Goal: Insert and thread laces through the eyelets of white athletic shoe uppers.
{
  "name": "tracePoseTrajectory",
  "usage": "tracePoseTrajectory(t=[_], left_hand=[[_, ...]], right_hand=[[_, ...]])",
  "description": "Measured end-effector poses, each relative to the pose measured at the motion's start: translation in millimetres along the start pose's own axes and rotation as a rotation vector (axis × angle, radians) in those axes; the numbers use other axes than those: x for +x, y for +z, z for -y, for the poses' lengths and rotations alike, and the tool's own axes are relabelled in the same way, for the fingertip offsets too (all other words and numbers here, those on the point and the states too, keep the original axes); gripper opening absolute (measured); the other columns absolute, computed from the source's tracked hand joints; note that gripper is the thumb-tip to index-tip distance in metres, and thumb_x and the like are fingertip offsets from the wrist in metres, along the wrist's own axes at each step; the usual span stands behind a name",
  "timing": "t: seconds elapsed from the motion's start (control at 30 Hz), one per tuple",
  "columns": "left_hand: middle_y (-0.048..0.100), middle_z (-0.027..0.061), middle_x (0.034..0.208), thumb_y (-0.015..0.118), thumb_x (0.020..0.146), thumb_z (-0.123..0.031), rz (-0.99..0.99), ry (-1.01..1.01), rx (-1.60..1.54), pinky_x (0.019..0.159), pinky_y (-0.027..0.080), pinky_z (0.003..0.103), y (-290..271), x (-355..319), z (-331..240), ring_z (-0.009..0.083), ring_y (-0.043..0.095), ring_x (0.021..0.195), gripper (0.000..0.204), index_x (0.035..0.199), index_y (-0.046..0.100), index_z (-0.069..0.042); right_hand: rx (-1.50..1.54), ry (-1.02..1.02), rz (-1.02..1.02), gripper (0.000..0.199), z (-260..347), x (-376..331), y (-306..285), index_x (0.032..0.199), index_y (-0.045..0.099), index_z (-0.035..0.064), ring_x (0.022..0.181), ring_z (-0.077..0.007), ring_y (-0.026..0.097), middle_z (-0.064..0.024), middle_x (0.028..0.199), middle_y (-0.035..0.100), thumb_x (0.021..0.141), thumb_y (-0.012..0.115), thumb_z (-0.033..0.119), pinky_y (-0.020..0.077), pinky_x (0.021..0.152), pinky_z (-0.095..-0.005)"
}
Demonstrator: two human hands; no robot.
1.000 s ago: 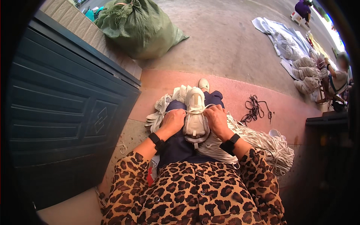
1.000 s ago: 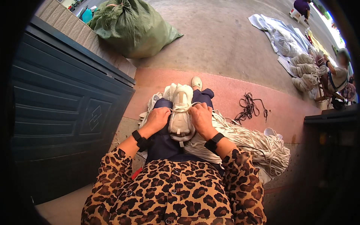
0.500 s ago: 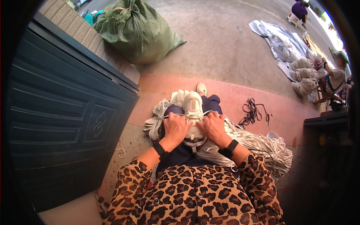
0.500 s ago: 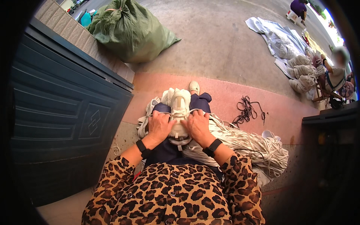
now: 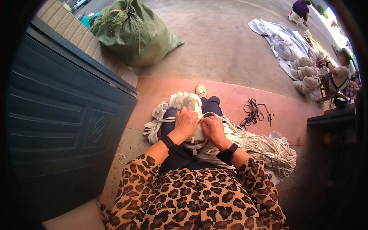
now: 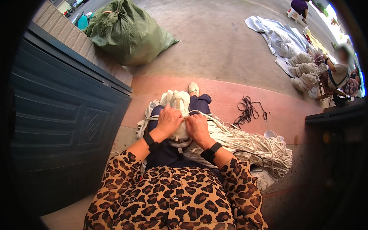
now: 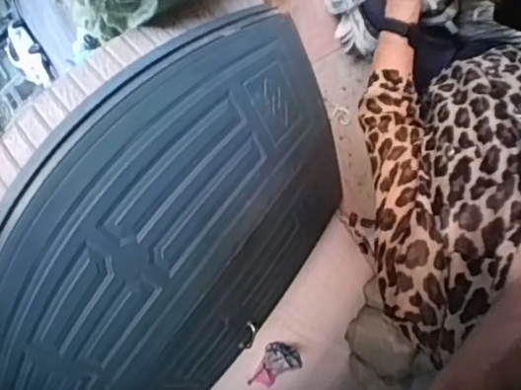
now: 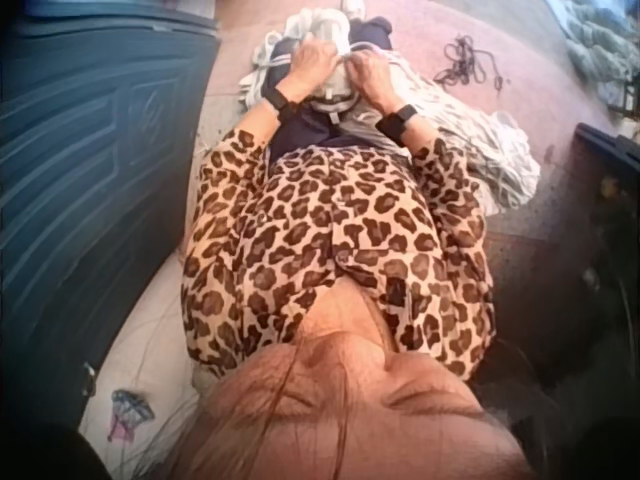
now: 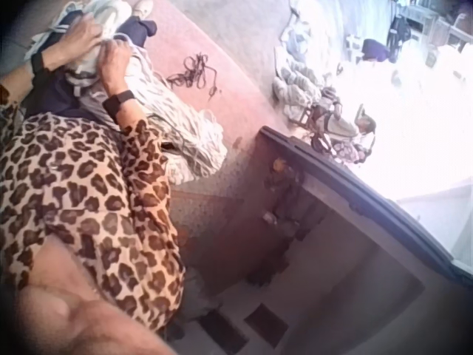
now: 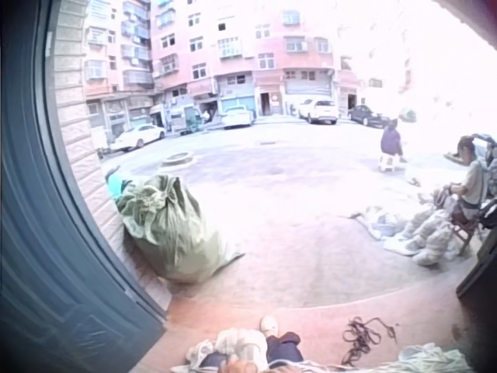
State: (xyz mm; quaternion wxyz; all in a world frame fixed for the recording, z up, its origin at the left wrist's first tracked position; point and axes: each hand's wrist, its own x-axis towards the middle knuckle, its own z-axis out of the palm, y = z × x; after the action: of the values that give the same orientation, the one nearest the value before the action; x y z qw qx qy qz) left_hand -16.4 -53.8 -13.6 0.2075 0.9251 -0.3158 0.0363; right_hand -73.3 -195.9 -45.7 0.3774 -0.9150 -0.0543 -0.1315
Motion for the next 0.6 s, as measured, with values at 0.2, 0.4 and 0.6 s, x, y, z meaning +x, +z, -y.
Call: tracePoseTrajectory(t=[0.2, 0.4, 0.6], left_hand=[[0.059, 0.0125, 0.07, 0.061, 0.071, -0.011, -0.128, -0.02, 0.061, 0.064, 0.044, 0.039, 0, 13, 17, 0.0316, 0.054, 0.075, 0.014, 0.064, 0.051, -0.002], [0.059, 0.006, 0.072, 0.065, 0.072, -0.009, 0.13, -0.472, -0.793, 0.059, 0.043, 0.027, -6, 25, 27, 0.016, 0.054, 0.066, 0.012, 0.072, 0.056, 0.0], [0.059, 0.0015, 0.07, 0.07, 0.067, -0.006, 0.314, -0.569, -1.12, 0.058, 0.042, 0.022, -6, 44, 14, 0.0082, 0.052, 0.065, 0.012, 0.075, 0.062, 0.0]], right_hand=[[-0.278, -0.221, 0.189, 0.01, 8, 12, -16, 0.078, 0.059, 0.0077, 0.074, -0.0247, 0.053, -0.0067, 0.067, 0.057, 0.068, 0.056, 0.009, 0.0389, 0.067, -0.0379], [-0.574, -0.355, 0.387, 0.007, 23, 33, -30, 0.075, 0.059, 0.0102, 0.09, -0.0193, 0.048, -0.0038, 0.091, 0.055, 0.069, 0.056, 0.012, 0.033, 0.078, -0.0357], [0.531, -0.048, 0.001, 0.011, 40, 45, -89, 0.085, 0.052, 0.004, 0.08, -0.0273, 0.054, -0.0084, 0.078, 0.055, 0.075, 0.055, 0.0, 0.0414, 0.074, -0.0369]])
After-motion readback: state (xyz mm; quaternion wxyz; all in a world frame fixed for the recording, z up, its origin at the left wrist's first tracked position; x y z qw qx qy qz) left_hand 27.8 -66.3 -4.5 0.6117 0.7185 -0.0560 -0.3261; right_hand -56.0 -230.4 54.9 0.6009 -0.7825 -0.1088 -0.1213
